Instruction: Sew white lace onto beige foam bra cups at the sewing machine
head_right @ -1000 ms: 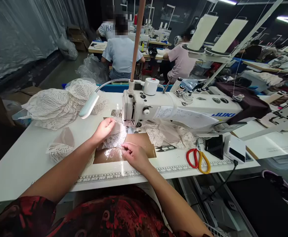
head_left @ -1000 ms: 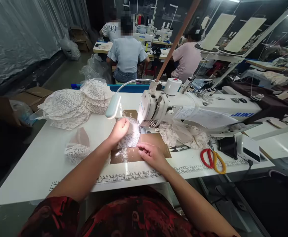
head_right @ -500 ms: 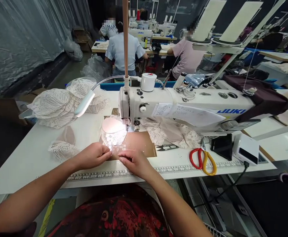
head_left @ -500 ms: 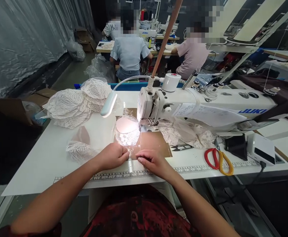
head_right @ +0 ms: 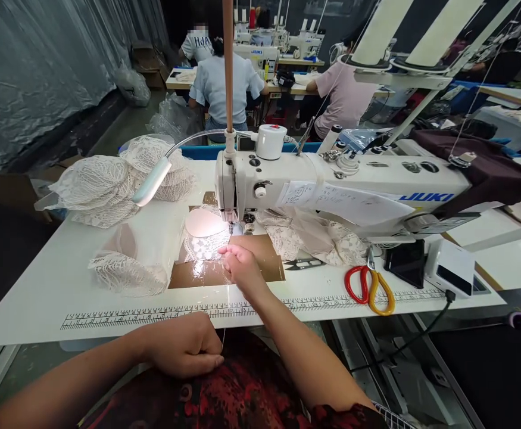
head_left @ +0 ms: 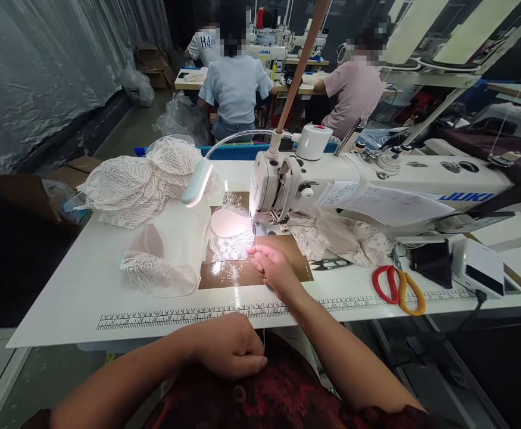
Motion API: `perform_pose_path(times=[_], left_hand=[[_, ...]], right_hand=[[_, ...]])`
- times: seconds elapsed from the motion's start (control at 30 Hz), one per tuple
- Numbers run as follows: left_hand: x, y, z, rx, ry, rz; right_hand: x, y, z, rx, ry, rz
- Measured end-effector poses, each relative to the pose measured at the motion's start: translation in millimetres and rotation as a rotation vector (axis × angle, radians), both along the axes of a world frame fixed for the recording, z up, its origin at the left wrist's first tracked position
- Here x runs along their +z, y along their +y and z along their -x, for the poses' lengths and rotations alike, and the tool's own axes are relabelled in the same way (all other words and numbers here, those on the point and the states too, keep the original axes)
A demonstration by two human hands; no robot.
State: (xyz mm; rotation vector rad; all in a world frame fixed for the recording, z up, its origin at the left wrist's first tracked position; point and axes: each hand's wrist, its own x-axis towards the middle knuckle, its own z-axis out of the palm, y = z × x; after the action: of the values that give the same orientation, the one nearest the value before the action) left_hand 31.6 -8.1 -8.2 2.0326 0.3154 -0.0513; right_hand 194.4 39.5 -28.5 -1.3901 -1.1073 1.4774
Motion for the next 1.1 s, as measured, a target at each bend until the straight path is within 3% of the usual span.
perform_pose_path(times=[0.07,0.13,0.23,0.3,0.37,0.43,0.53,0.67,0.83,0.9,0.97,1.1], left_hand=[[7.0,7.8,6.6,-0.002,0.019,-0.024],[18.1,18.7,15.5,0.064,0.034,-0.112],[33.2,39.6,23.2,0.335,0.049,-0.413],[35.5,55.9,19.4,0.484,0.03,-0.615],[30.0,73.1,8.7,0.481,-0.019,-0.754],[19.6,89.5,-4.5,0.358,-0.063,-0.837],[3.6,108.7,-17.3,0.222,-0.084,-0.841],[-7.4,120.4,-13.4,0.202,-0.119,-0.854],[-13.0,121.9,-7.5,0.197,-0.156,-0.914],[-13.6,120.8,-10.1,0.218,-0.138,-0.918],[-13.0,119.3,-13.2,0.248,-0.127,-0.902],[-9.1,112.3,-11.6,0.354,-0.102,-0.84]], right_hand=[[0.9,-9.8,-6.7,0.07,-0.23,-0.125],[5.5,-25.3,-18.1,0.229,-0.45,-0.23],[17.7,-54.4,-36.7,0.546,-0.591,-0.246],[26.3,-72.8,-45.8,0.669,-0.615,-0.24],[32.7,-87.3,-51.8,0.736,-0.612,-0.211],[35.2,-97.6,-57.3,0.768,-0.601,-0.197],[32.0,-108.6,-72.0,0.73,-0.584,-0.192],[26.1,-124.4,-113.3,0.624,-0.582,-0.067],[42.4,-135.9,-175.6,0.459,-0.785,0.034],[49.2,-125.9,-187.1,0.282,-0.967,-0.046],[48.4,-105.9,-186.3,0.131,-1.114,-0.22],[25.3,-57.3,-164.2,0.234,-1.334,-0.531]])
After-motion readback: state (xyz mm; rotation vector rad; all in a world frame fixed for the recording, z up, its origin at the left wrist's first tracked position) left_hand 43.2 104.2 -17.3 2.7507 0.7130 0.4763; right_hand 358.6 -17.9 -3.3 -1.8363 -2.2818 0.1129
